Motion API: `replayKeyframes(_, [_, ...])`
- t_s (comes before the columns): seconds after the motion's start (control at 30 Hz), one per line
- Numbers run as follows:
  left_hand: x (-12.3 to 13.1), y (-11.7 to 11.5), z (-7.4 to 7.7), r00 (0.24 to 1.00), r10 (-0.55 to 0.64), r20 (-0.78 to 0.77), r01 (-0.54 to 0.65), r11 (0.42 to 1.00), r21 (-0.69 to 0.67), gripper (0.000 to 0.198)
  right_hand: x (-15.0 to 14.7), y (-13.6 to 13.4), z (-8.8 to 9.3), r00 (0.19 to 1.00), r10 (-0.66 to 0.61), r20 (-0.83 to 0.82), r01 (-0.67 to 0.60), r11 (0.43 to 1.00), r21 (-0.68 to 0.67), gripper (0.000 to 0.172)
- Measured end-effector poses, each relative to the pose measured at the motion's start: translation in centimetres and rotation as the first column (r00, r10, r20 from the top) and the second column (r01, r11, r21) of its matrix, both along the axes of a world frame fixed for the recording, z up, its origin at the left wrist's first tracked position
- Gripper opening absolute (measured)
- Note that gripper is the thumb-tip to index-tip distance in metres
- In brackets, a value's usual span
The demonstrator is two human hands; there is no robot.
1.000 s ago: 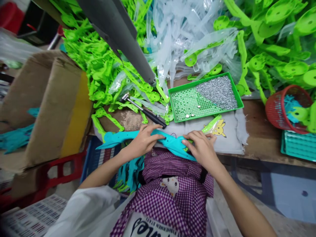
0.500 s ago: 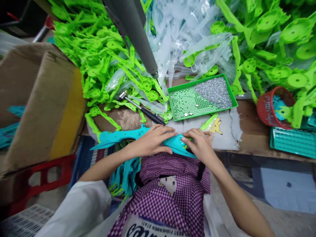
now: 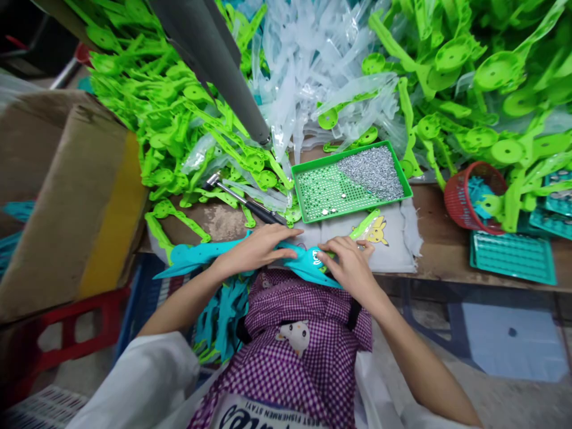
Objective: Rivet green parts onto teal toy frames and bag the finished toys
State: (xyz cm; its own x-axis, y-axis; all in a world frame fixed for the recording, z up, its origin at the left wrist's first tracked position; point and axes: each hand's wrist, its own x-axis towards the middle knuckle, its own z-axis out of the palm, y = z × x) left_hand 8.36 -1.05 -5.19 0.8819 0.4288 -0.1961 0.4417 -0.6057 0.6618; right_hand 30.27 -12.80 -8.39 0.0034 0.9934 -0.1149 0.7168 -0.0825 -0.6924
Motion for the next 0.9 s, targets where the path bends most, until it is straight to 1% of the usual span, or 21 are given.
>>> replayKeyframes(0.03, [-0.4,-0.1,0.2,1.0,-0.006,-0.012,0.006,1.0,0.023,0.057,0.0,0.0,0.1,1.0,0.005,0.0,-0.005,1.0,-0.003,0.025])
replayKeyframes(0.1, [-0.9,-0.7,0.3,0.999,-0.042,-0.012,0.043,0.995,0.085,0.069,0.0,0.1,0.2,1.0,0.016,-0.003,-0.016,1.0,-0.01,0.025])
replayKeyframes(0.17, [-1.0,-1.7,-0.2,0.998,-0.056,0.002,0.055,0.986,0.156,0.076,0.2,0.2,0.1,1.0,0.028,-0.01,-0.028,0.999,-0.016,0.024])
replayKeyframes(0.23, [-0.8,-2.5,-1.0,0.999,-0.047,0.027,0.041,0.981,0.189,0.07,0.3,0.2,-0.2,0.999,0.028,-0.016,-0.029,0.999,-0.015,0.024])
replayKeyframes(0.3, [-0.4,-2.7,-1.8,0.996,-0.05,0.068,0.039,0.986,0.163,0.062,0.4,0.2,-0.5,0.999,0.027,-0.028,-0.027,1.0,-0.004,0.024])
replayKeyframes(0.37, [-0.2,-2.4,-2.2,0.993,-0.064,0.101,0.05,0.99,0.135,0.061,0.7,0.1,-0.7,0.996,0.05,-0.075,-0.049,0.999,0.018,0.026])
replayKeyframes(0.47, [-0.1,-1.8,-2.0,0.991,-0.095,0.093,0.082,0.988,0.131,0.06,1.1,0.1,-0.9,0.978,0.107,-0.18,-0.099,0.994,0.054,0.029])
replayKeyframes(0.57, [-0.1,-1.6,-1.7,0.988,-0.12,0.094,0.109,0.987,0.117,0.057,1.6,0.0,-1.1,0.969,0.127,-0.213,-0.12,0.992,0.049,0.029])
replayKeyframes(0.73, [-0.2,-1.9,-1.9,0.985,-0.105,0.134,0.088,0.987,0.131,0.059,1.7,0.0,-1.3,0.971,0.177,-0.158,-0.17,0.984,0.058,0.029])
replayKeyframes(0.9, [-0.3,-1.8,-1.9,0.982,-0.133,0.135,0.114,0.983,0.142,0.06,1.4,0.0,-0.7,0.984,0.178,0.003,-0.178,0.982,0.058,0.026])
